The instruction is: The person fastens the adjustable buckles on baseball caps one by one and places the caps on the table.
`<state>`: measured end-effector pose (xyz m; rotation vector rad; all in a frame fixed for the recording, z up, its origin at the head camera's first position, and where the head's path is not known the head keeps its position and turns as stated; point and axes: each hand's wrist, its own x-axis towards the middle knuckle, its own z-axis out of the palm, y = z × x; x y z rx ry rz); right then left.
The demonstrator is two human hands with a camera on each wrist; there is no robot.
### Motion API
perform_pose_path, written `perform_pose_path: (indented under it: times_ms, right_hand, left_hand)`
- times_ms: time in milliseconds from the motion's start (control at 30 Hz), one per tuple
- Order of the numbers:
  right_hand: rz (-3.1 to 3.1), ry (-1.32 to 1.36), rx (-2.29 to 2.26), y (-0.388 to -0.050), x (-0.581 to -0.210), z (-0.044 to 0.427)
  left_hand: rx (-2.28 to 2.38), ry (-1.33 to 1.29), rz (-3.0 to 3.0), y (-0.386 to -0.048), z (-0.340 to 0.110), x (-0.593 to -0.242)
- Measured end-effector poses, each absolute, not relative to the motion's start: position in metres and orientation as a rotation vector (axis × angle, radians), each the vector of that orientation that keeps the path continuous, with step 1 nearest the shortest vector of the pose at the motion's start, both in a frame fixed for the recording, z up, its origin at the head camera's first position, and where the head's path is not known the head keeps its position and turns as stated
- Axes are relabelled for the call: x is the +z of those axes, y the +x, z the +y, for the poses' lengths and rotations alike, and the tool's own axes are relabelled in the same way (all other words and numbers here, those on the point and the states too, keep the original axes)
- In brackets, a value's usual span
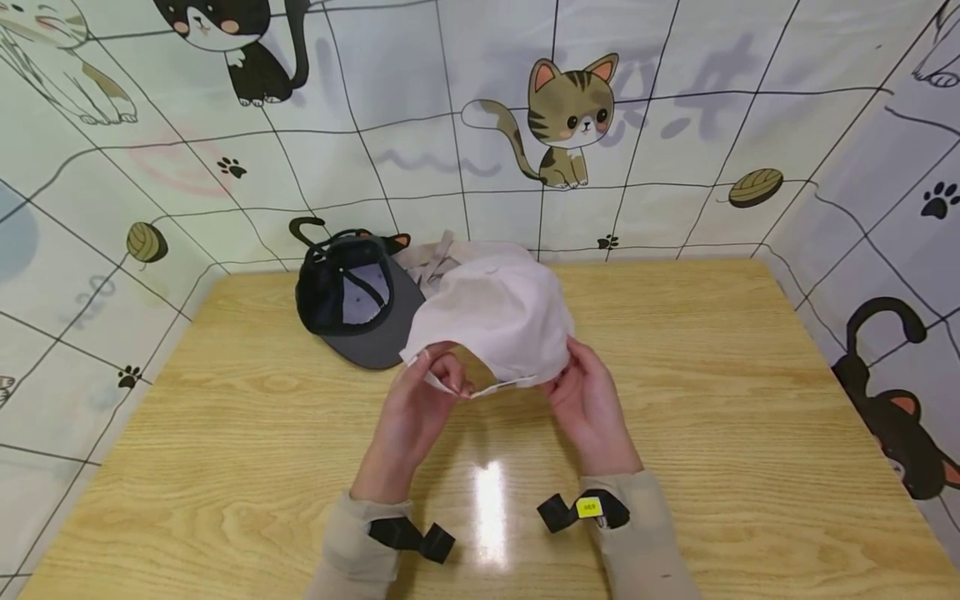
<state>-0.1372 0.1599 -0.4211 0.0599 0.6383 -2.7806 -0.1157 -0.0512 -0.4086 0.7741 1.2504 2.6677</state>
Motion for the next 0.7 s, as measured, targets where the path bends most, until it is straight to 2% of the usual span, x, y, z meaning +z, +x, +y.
perform_pose_path:
  times_ms: [367, 700]
  right_hand:
    - [0.673, 0.208, -2.731, -0.134, -0.413, 0.152]
    - [0.805, 0.155, -2.79, -0.132, -0.408, 0.153]
  left_hand:
    - [2.591, 0.824, 1.393, -0.114, -0.054, -0.399]
    - [2.566, 0.818, 1.424, -0.113, -0.053, -0.399]
